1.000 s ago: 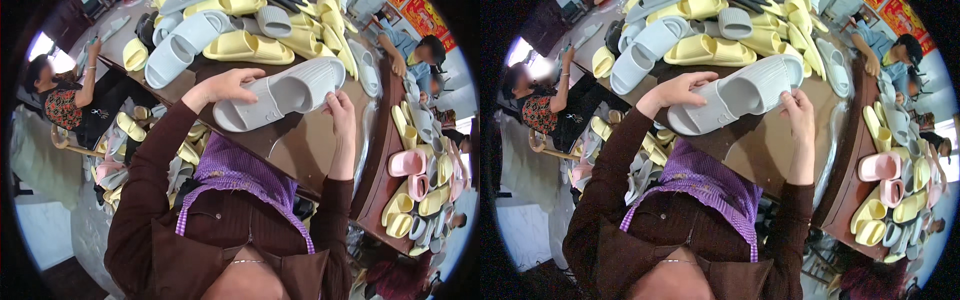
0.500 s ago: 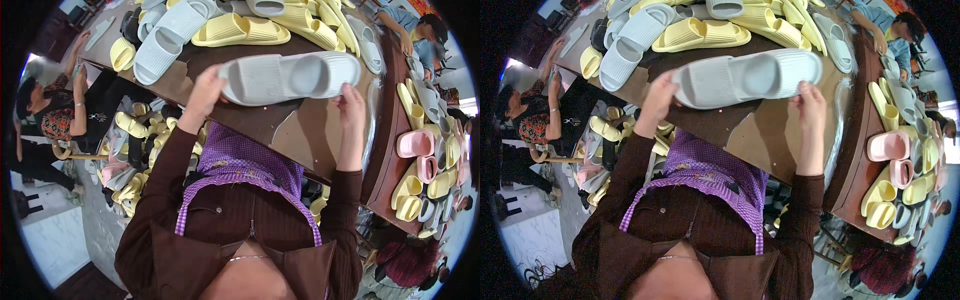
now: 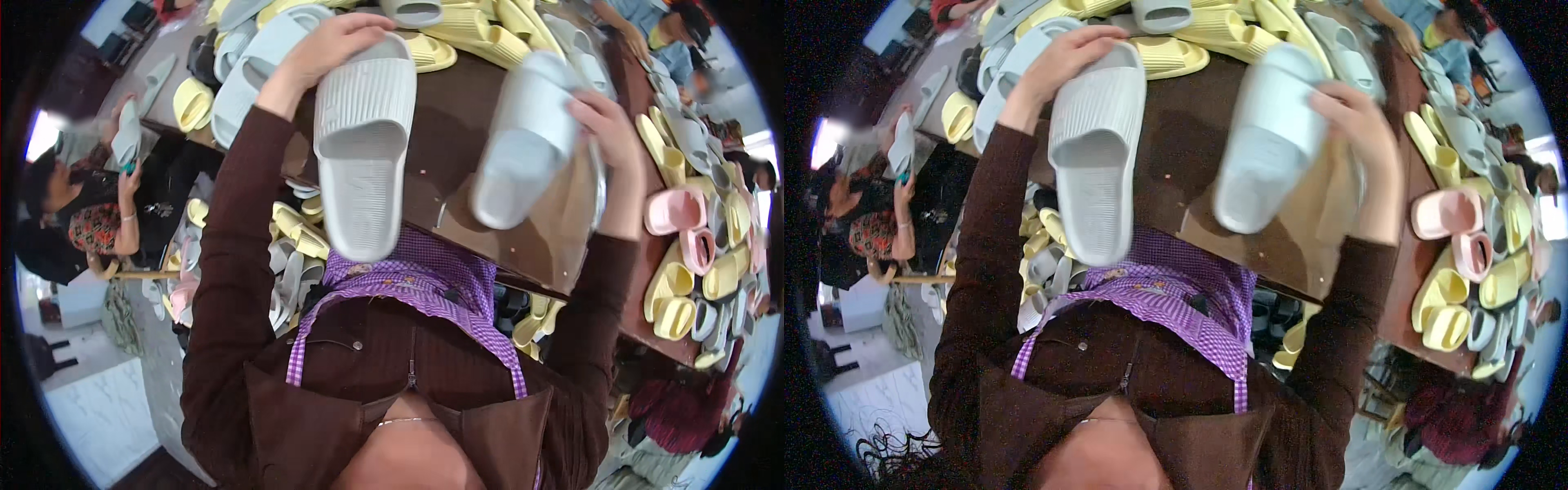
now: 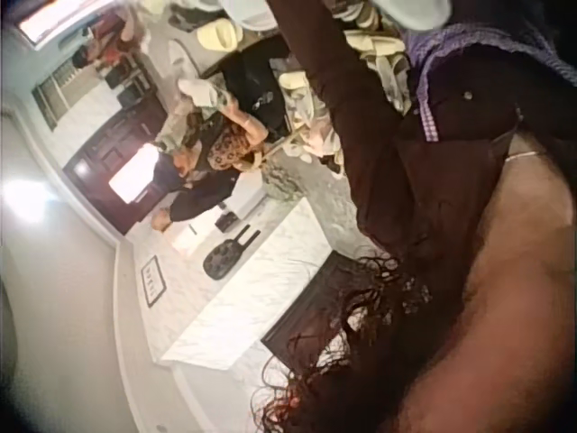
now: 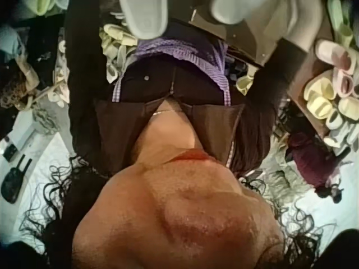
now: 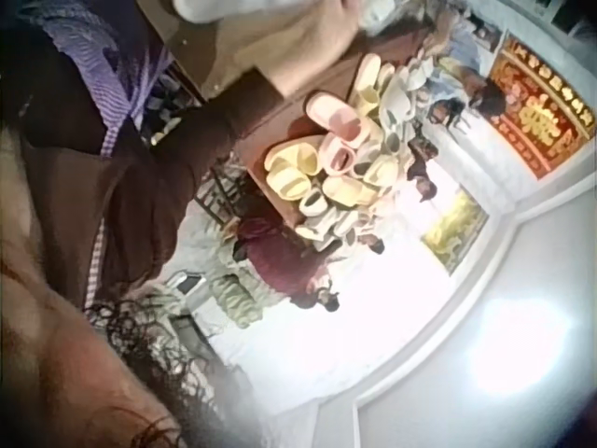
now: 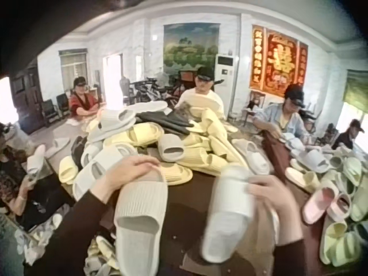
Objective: The person pairs slippers and fastens each pair together using plastic ties by hand.
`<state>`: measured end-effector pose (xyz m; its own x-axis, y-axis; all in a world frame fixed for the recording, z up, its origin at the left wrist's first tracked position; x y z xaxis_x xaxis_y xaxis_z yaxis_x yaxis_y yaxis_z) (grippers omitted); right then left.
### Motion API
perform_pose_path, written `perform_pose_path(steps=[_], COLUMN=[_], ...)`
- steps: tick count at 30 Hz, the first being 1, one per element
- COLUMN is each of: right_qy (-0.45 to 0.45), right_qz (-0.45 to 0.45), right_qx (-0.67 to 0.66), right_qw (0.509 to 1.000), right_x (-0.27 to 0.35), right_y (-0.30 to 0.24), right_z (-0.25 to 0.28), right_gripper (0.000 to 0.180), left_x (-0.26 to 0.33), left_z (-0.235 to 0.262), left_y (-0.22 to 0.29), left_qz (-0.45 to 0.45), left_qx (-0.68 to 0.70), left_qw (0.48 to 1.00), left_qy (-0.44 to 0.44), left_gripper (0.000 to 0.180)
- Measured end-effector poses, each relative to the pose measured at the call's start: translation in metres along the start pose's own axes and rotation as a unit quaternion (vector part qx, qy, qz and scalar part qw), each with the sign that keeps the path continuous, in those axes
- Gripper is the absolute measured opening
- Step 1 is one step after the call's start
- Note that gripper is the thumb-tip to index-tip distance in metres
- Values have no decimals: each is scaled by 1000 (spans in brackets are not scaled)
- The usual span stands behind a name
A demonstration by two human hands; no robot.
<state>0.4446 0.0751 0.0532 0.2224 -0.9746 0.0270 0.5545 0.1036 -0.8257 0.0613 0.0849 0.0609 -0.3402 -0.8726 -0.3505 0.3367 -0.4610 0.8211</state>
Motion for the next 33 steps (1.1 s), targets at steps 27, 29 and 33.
perform_pose_path(steps=[27, 29, 33], right_qy=[338, 395, 371], right_qz=[-132, -92, -145], right_qx=[426, 387, 360], right_qw=[829, 828, 844], right_x=[43, 50, 53], right_y=[147, 144, 154], right_z=[35, 40, 39], right_gripper=[16, 15, 15], left_x=[77, 66, 53], left_z=[-85, -94, -111], left_y=[-57, -55, -58], left_qz=[11, -5, 24], left_qx=[-296, -290, -288], left_qw=[952, 950, 949], left_qy=[77, 112, 124], left_gripper=[44, 45, 44])
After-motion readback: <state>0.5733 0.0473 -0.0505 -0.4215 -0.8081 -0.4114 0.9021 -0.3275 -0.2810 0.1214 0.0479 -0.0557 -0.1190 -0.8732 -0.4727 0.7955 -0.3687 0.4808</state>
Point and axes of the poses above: each hand's wrist, its own x-axis away from the middle knuckle, its own z-axis out of the back of the hand, y = z × x, the point moved 6 cm from there along -x, towards the middle knuckle, and after that the axes turned 7 degrees about -z, right-handed, at the moved point
